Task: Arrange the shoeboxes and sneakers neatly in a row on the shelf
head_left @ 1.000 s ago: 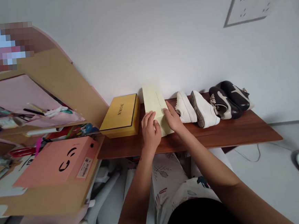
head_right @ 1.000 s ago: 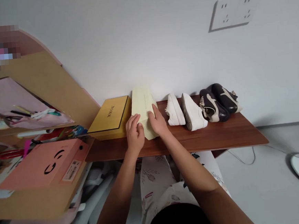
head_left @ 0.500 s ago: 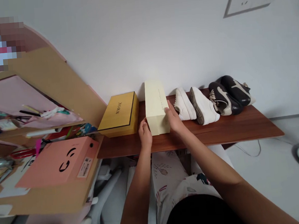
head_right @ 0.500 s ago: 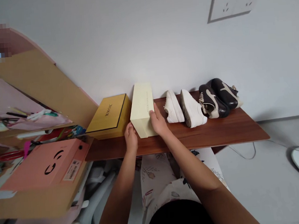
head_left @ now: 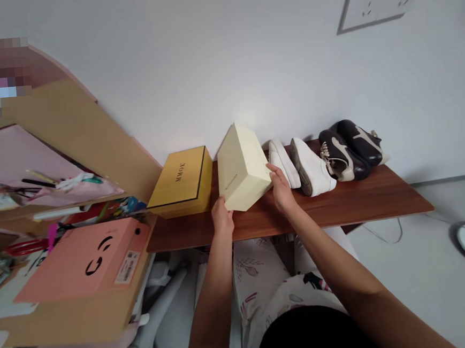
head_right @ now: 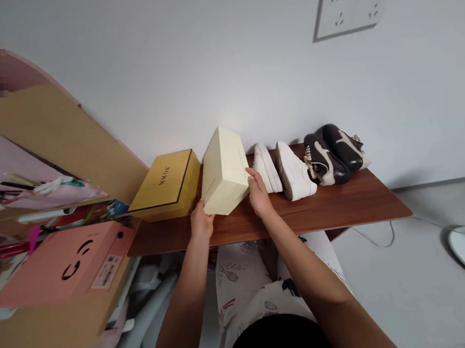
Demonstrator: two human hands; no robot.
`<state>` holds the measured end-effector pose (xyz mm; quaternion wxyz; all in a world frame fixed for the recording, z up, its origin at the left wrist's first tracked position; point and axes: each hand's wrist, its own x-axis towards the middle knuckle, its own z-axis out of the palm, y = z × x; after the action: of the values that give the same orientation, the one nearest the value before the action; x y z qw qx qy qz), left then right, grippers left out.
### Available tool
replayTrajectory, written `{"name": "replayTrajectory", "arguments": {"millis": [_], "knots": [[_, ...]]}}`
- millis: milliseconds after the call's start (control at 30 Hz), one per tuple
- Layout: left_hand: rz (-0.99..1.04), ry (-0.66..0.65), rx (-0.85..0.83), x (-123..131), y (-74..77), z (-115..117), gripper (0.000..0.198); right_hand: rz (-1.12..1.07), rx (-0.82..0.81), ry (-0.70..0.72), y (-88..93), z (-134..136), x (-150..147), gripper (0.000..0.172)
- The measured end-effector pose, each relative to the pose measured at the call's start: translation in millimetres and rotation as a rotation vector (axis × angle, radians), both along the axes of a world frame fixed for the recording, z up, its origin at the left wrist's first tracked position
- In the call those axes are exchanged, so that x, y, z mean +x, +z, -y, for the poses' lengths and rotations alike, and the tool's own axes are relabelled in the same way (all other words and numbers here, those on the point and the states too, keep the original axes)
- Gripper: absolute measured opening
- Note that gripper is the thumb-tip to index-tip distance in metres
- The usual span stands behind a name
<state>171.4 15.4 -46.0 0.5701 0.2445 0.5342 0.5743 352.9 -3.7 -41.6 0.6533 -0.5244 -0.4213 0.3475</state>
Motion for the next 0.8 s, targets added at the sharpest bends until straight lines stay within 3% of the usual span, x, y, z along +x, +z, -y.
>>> {"name": "replayTrajectory", "arguments": {"millis": [167,367,533,800], "knots": [[-0.086,0.090,0.153,-21,9.0,-2,0.034,-0.022,-0.027,-0.035,-17.1,1,-11,0.060],[-0.254,0.132,0.261,-26,3.5,-8,0.038,-0.040,-0.123,0.067,-30.2,14,-24,0.067],[-0.339,0.107,0.284,-24,-2.0,-10,0.041,-0.020,-0.139,0.067,-30.1,21,-28,0.062],[-0.392,0.087,0.357,-23,-7.0,-19,0.041,0.032,-0.202,0.069,-25.7,12,-26,0.067]]}}
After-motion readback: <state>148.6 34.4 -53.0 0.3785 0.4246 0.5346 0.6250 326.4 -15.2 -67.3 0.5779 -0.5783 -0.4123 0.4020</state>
